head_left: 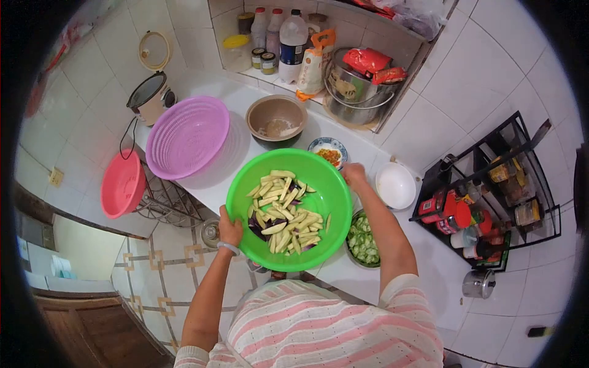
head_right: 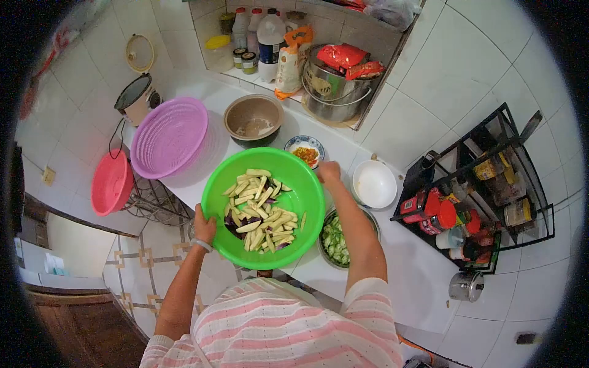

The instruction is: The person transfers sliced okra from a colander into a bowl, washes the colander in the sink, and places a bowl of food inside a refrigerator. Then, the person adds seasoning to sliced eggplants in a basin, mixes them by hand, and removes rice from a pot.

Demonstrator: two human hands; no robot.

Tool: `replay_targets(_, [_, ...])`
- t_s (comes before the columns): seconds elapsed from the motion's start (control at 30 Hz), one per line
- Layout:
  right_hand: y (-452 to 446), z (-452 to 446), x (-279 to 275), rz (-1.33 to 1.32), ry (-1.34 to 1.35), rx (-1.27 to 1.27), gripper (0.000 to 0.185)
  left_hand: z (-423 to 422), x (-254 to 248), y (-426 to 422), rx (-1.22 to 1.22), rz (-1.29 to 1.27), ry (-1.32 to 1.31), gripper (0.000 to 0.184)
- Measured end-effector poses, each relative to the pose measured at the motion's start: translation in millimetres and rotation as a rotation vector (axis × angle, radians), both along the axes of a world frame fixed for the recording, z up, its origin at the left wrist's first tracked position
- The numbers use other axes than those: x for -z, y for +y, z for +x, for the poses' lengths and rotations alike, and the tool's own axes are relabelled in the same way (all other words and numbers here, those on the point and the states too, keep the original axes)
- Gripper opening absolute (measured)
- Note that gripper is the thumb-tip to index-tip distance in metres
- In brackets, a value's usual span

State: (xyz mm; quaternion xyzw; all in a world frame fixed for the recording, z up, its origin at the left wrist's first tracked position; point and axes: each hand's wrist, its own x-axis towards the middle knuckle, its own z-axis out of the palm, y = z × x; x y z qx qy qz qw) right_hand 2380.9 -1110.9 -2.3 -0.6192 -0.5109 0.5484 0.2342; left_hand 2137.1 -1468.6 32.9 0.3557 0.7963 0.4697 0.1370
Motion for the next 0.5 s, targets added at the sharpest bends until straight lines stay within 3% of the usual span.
replay_targets(0.07, [2.3, -1.1, 44.4, 0.106, 0.045, -0.033, 0.026, 1.7, -1.0, -0.7, 0.015, 0.009, 0.019, 0.043])
replay_targets(0.2, [-20.7, -13.0, -35.2, 0.122, -0.207, -0.093, 0.028, 1.1, -3.1, 5.9, 0.023, 0.019, -0.005, 0.041])
replay_targets(0.3, [25.6, -9.9, 51.0, 0.166, 0.164, 0.204, 0.029, 7.7, -13.7, 11.3, -0.001, 0.025, -0.084, 0.041])
replay_targets(0.4, [-6.1, 14.7, -46.2, -0.058, 0.595, 0.327, 0.024, 2.2, 1.5, 10.7, 0.002, 0.028, -0.094, 0.041])
replay_targets(0.5, [4.3, 68.7, -68.8, -0.023, 0.467, 0.294, 0.019, 3.4, -1.7, 14.5, 0.046, 0.095, -0.112, 0.041])
